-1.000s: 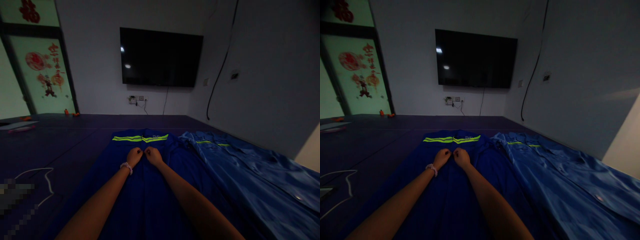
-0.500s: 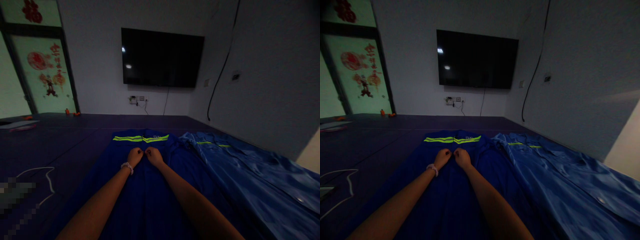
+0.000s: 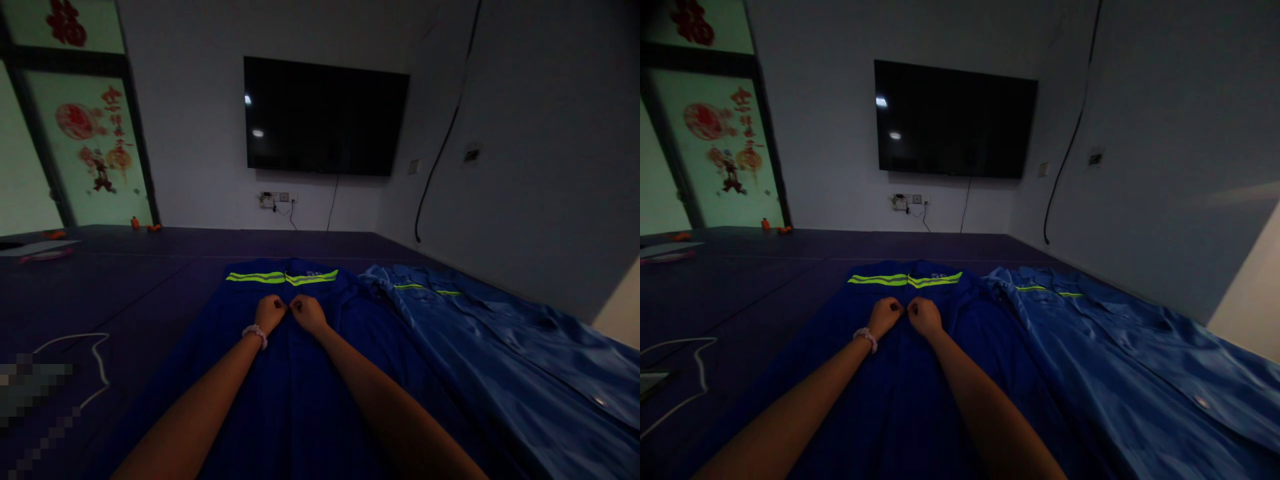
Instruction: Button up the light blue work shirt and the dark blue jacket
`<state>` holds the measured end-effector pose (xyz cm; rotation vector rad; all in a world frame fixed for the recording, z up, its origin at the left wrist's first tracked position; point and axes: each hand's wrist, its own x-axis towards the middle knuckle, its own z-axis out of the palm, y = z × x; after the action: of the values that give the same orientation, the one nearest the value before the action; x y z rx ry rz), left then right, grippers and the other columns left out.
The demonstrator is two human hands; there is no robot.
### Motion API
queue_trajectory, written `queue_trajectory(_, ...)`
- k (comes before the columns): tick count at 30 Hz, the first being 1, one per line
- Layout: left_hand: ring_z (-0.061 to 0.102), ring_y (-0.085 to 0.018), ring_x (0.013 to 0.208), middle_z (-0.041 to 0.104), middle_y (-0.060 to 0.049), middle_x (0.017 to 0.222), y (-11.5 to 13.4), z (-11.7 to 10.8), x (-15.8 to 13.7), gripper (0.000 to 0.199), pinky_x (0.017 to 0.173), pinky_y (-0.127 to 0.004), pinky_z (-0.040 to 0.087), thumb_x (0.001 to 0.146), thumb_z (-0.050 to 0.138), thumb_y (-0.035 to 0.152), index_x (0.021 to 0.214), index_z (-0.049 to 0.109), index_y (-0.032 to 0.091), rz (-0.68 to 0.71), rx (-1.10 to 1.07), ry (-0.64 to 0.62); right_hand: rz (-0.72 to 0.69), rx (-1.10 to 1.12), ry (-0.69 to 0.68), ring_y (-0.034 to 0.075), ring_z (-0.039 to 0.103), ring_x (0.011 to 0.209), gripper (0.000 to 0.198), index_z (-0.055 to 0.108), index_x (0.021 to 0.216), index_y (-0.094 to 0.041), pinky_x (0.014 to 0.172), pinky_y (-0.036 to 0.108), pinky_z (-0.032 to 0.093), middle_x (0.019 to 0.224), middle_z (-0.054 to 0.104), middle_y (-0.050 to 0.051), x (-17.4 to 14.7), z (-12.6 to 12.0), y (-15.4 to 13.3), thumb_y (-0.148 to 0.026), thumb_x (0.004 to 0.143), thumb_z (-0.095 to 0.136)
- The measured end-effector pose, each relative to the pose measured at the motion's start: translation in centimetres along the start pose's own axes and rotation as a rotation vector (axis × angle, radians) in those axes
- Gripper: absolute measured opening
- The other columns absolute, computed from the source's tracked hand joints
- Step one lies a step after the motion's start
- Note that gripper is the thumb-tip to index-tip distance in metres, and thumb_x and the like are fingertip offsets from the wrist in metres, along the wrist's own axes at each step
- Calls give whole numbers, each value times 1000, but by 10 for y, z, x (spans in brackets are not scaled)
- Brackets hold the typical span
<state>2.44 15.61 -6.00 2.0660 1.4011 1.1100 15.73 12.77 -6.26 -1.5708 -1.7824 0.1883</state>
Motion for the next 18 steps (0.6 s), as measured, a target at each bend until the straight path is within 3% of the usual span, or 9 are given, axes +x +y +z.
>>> queue_trajectory(7,57,-12,65,65,-3,68,-1,0,2,9,60,-21,38,69,54,13,63,62,14,-4,-2,-1,13,5,26,13,62,73,13,65,86,-20,63,20,42,78,67,2,1,1,1,-20,75,58)
queue_trajectory(18,56,-13,65,63,-2,64,-2,2,2,13,56,-21,35,71,52,18,63,61,15,9,-11,-42,6,30,15,13,62,76,15,66,77,-19,67,20,44,81,68,3,4,3,4,-11,74,54)
